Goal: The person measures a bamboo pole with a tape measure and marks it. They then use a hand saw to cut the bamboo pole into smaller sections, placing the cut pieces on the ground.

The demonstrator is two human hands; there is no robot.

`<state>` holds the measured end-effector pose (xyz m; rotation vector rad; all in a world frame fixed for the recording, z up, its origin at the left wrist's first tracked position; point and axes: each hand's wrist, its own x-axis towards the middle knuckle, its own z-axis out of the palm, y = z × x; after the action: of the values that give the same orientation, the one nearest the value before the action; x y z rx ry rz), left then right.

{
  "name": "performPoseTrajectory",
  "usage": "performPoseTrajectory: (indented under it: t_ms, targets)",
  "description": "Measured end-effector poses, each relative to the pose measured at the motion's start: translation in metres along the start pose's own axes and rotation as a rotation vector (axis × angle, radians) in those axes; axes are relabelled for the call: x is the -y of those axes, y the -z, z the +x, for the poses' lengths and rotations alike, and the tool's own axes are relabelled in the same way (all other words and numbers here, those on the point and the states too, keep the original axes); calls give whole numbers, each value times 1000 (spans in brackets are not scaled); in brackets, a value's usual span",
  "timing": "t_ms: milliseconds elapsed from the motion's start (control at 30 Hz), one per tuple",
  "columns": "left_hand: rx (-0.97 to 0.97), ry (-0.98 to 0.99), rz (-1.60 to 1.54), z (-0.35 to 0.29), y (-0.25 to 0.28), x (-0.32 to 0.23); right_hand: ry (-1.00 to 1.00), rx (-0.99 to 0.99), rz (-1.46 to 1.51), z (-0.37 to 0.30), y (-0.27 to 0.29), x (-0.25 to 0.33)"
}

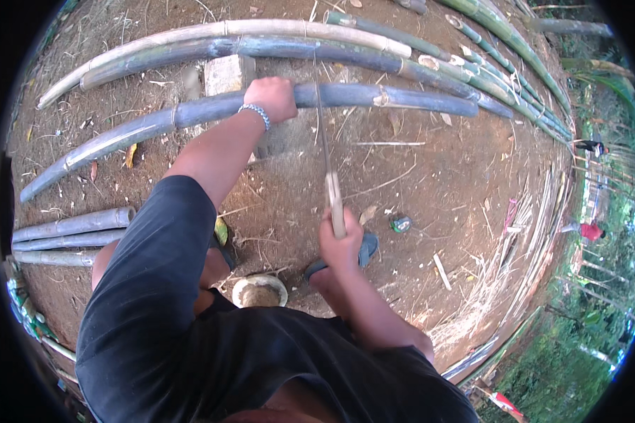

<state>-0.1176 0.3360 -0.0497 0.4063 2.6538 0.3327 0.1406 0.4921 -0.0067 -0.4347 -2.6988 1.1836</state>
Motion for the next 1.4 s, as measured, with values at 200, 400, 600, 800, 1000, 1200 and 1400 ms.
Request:
performPoseTrajectory:
  t_ms: [200, 400, 600, 800, 1000, 1200, 1400]
  targets:
    - [2, -56, -38, 4, 12, -16, -201, 52, 68, 88, -22, 29]
    - [-41, -18, -33, -4, 2, 13, -81, 19, -12, -8, -8, 7]
    - [-17, -83, -37, 6, 4, -19, -132, 8, -3, 94, -27, 14]
    - [-25, -32, -52, 0, 8, 7, -81, 14, 37, -17, -16, -6]
    - [-5, -73, -54, 3, 11, -16, -127, 70, -28, 102, -27, 24]
    - [-21, 8, -45, -5, 0, 3, -244, 71, 138, 24, -8, 2]
    - [11, -46, -61, -3, 6, -9, -132, 32, -15, 67, -26, 14]
